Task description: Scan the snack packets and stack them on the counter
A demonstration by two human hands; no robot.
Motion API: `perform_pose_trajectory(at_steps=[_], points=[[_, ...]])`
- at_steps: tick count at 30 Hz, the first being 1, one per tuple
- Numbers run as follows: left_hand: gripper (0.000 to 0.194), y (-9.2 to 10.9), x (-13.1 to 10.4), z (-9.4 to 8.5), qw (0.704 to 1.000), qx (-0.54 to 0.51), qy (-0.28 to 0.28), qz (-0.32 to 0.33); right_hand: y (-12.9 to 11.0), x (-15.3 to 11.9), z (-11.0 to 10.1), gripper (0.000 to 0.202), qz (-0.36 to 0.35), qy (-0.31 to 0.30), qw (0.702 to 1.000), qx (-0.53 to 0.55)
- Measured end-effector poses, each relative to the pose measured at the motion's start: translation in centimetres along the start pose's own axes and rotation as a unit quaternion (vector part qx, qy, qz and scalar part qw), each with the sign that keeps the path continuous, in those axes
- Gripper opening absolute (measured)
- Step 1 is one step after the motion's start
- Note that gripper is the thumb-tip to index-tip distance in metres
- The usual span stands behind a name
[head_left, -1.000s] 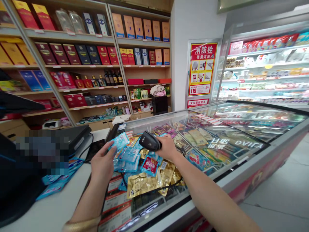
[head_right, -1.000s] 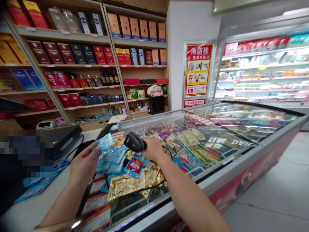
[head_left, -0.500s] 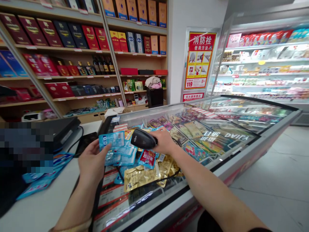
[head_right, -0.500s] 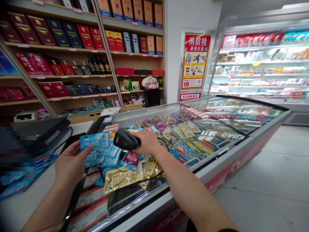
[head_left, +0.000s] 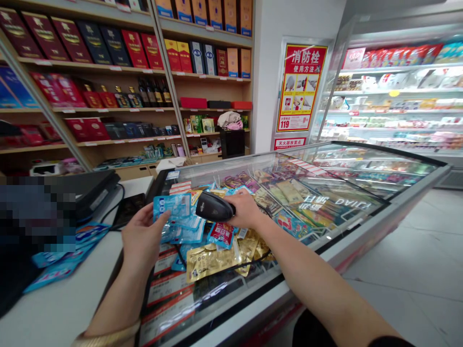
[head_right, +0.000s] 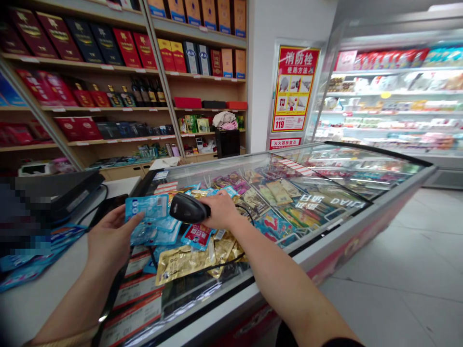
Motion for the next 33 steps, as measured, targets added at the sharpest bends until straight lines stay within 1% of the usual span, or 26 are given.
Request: perform_pose_trajectory(at_steps=[15,20,26,28,30,31,33], points=[[0.052,-0.3,0.1,0.0,1.000,-0.008,-0.002,-0.002,0.1,0.0,0.2,0.021,0.008,-0.003,1.000,0.008],[0.055,-0.2,0.0,0.1,1.000,0.002,-0.009,0.002,0.2,0.0,0.3,0.023,0.016,-0.004,1.000,0.012],[0.054,-0.4,0.3,0.1,1.000,0.017,-0.006,0.016,0.2,-0.1,0.2,0.020,0.009,-0.001,1.000,0.012],[0.057,-0.8,0.5,0.0,0.999,0.046,-0.011,0.025,0.2,-0.1,0.1,0.021,0.006,0.006,1.000,0.008],[0.059,-1.3,0.8,0.2,0.994,0.100,-0.029,0.044,0.3,-0.1,0.0,0.021,0.011,0.015,1.000,0.001],[0.058,-1.6,0.9,0.3,0.988,0.135,-0.042,0.062,0.4,-0.1,-0.1,0.021,0.015,0.019,1.000,-0.002],[0.053,-1.7,1.1,0.6,0.968,0.212,-0.061,0.122,0.6,-0.2,-0.1,0.020,0.022,0.024,0.999,-0.002]])
Point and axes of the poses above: each hand's wrist, its own x-axis towards the middle knuckle, its own z-axis out of the palm, y = z × x, the point moved 8 cm from there along x, towards the middle knuckle, and after that the axes turned 14 degrees about y, right-handed, at the moved point
